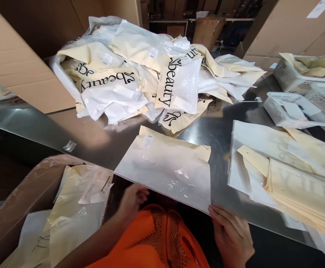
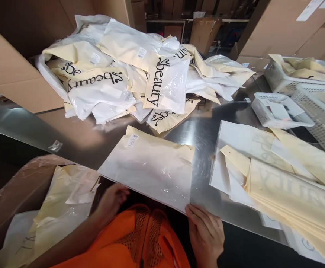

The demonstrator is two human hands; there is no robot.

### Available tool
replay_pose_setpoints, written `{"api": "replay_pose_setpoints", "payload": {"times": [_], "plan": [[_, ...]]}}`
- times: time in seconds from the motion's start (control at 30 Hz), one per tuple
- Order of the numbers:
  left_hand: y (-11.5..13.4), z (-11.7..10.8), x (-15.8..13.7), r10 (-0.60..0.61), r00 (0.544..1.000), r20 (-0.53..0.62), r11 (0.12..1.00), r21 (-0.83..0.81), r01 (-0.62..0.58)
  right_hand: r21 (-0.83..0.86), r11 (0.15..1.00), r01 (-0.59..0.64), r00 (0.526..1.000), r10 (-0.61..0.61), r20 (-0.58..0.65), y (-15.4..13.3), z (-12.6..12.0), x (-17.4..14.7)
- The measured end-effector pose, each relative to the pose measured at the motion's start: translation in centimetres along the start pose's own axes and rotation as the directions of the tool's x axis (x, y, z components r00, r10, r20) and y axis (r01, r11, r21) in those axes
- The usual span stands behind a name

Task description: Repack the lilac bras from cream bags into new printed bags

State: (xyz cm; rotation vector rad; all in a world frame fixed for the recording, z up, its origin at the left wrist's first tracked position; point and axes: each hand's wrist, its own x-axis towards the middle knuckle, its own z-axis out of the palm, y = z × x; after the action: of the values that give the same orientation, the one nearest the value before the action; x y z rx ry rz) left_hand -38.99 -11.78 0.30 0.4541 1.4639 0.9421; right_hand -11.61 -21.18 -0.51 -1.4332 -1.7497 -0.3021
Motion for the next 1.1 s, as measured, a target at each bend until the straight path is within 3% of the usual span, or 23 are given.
{"api": "replay_pose_setpoints", "payload": {"times": [0.03, 0.1, 0.17, 0.2, 0.23, 0.27, 0.3, 0.33, 0.37, 0.4, 0.43, 0.5, 0.57, 0.63, 0.7, 0.73, 0.8, 0.87, 0.97, 1.03, 1.1], "plan": [[1.2, -2.5, 1.0, 0.078, 0.990, -0.120, 0.997, -0.011, -0.079, -0.005, 1.000, -0.015, 1.000, 0.015, -0.012, 0.3, -0.1, 0.0], [3.4, -6.8, 2.3, 0.225, 0.924, -0.308, 0.973, 0.014, -0.232, -0.017, 0.999, -0.035, 0.999, 0.034, -0.021, 1.0, -0.2, -0.1], [4.7, -9.4, 2.3, 0.378, 0.804, -0.458, 0.917, 0.066, -0.394, -0.026, 0.998, -0.059, 0.998, 0.058, -0.030, 1.8, -0.2, -0.3], [4.9, -9.7, 1.8, 0.497, 0.724, -0.478, 0.860, 0.162, -0.484, -0.030, 0.997, -0.073, 0.997, 0.072, -0.037, 2.1, -0.2, -0.5], [4.8, -9.5, 1.1, 0.650, 0.634, -0.419, 0.759, 0.315, -0.570, -0.035, 0.995, -0.092, 0.995, 0.090, -0.045, 2.4, -0.2, -0.6], [4.4, -8.6, 0.3, 0.806, 0.536, -0.249, 0.582, 0.491, -0.648, -0.041, 0.994, -0.105, 0.993, 0.103, -0.049, 2.6, -0.2, -0.6], [3.8, -7.4, -0.5, 0.900, 0.436, 0.021, 0.325, 0.636, -0.700, -0.048, 0.992, -0.115, 0.992, 0.112, -0.054, 2.7, -0.2, -0.6], [3.2, -5.8, -1.2, 0.873, 0.346, 0.344, 0.013, 0.692, -0.722, -0.053, 0.991, -0.119, 0.991, 0.116, -0.061, 2.7, -0.1, -0.4], [2.5, -4.1, -1.7, 0.746, 0.270, 0.609, -0.264, 0.642, -0.719, -0.055, 0.991, -0.119, 0.991, 0.115, -0.069, 2.7, -0.1, -0.3], [2.0, -2.4, -2.1, 0.595, 0.220, 0.773, -0.462, 0.554, -0.693, -0.057, 0.992, -0.116, 0.991, 0.112, -0.072, 2.6, -0.2, 0.0], [1.6, -0.9, -2.3, 0.446, 0.185, 0.876, -0.601, 0.446, -0.663, -0.065, 0.992, -0.110, 0.992, 0.105, -0.068, 2.5, -0.3, 0.2], [1.5, 1.5, -2.3, 0.208, 0.178, 0.962, -0.716, 0.273, -0.642, -0.105, 0.987, -0.119, 0.991, 0.112, -0.068, 2.1, -0.6, 0.7], [2.5, 3.0, -2.0, 0.061, 0.189, 0.980, -0.694, 0.178, -0.697, -0.155, 0.975, -0.157, 0.984, 0.141, -0.110, 1.4, -1.1, 1.0], [4.2, 4.3, -1.8, 0.008, 0.207, 0.978, -0.611, 0.169, -0.773, -0.137, 0.983, -0.125, 0.981, 0.102, -0.164, 0.1, -1.4, 1.2], [6.3, 5.5, -1.8, 0.044, 0.202, 0.978, -0.509, 0.196, -0.838, -0.033, 0.998, 0.048, 0.993, -0.051, -0.105, -1.7, -1.1, 1.8], [7.5, 6.1, -2.0, 0.061, 0.205, 0.977, -0.456, 0.210, -0.865, 0.024, 0.989, 0.145, 0.989, -0.144, -0.032, -2.7, -0.7, 2.3], [9.9, 7.2, -2.7, 0.081, 0.232, 0.969, -0.381, 0.245, -0.891, 0.080, 0.971, 0.227, 0.960, -0.236, 0.147, -4.3, 0.4, 3.6], [12.4, 8.0, -3.5, 0.129, 0.297, 0.946, -0.384, 0.324, -0.864, 0.040, 0.982, 0.187, 0.931, -0.190, 0.313, -5.3, 1.4, 4.9], [16.1, 8.6, -4.7, 0.324, 0.373, 0.869, -0.442, 0.488, -0.753, -0.007, 0.997, 0.083, 0.861, -0.069, 0.504, -5.6, 1.9, 5.8], [17.9, 8.8, -5.2, 0.409, 0.391, 0.825, -0.482, 0.559, -0.675, 0.004, 0.999, 0.045, 0.837, -0.040, 0.546, -5.6, 1.8, 5.8], [18.8, 9.0, -5.6, 0.410, 0.419, 0.810, -0.532, 0.586, -0.612, 0.024, 0.999, 0.049, 0.870, -0.054, 0.490, -5.7, 2.2, 5.9]]}}
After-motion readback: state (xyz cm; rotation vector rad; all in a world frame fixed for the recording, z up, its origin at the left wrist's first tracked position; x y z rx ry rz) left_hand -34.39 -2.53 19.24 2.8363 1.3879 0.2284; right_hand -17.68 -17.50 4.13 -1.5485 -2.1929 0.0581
